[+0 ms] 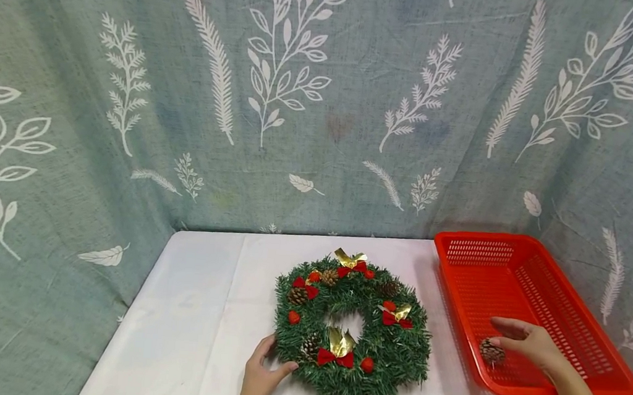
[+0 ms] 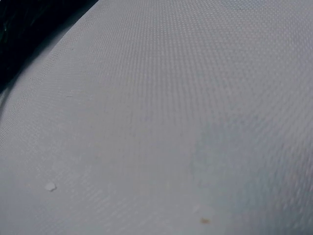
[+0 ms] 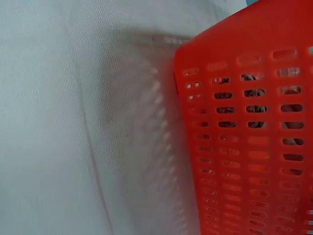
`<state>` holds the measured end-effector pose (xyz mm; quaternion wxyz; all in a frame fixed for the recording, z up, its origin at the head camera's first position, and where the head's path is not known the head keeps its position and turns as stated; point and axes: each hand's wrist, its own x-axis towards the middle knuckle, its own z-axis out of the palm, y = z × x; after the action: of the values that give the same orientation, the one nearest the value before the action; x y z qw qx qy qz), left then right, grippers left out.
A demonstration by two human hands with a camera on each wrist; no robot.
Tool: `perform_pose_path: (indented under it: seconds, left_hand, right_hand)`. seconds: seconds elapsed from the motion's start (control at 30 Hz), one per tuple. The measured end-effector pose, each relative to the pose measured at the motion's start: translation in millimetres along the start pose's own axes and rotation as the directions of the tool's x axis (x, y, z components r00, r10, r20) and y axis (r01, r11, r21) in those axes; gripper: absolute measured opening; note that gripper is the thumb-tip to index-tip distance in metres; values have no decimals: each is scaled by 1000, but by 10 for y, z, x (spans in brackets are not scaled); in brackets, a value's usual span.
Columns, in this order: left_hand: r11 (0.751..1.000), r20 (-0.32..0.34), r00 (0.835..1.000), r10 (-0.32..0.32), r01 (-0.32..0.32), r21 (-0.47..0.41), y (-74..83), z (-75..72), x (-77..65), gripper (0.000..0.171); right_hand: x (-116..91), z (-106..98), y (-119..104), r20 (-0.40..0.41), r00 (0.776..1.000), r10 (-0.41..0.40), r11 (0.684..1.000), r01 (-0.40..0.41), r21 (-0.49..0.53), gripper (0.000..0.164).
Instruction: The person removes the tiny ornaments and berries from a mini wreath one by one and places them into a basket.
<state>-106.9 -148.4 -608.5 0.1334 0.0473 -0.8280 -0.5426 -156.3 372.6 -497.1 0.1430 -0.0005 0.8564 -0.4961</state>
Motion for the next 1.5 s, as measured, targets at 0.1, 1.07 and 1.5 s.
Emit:
perform_pose_path:
  seconds: [0.1,1.07,1.5]
  left_hand:
    - [1000,10,1000,-6,6,11,10,3,11,66]
    - [1000,-1,1000,-1,1,18,256,-63,-18,65]
    - [999,14,1000,-20,20,-32,69,-23,-5,65]
  right_hand:
    - [-26,21,-39,-6,1000,-14,1000,14,-3,59]
    - [-175,398,-385,-232,955,-185,983,183,-30,54]
    - [-270,618,-443,-438,828,-351,928,369,-46,43]
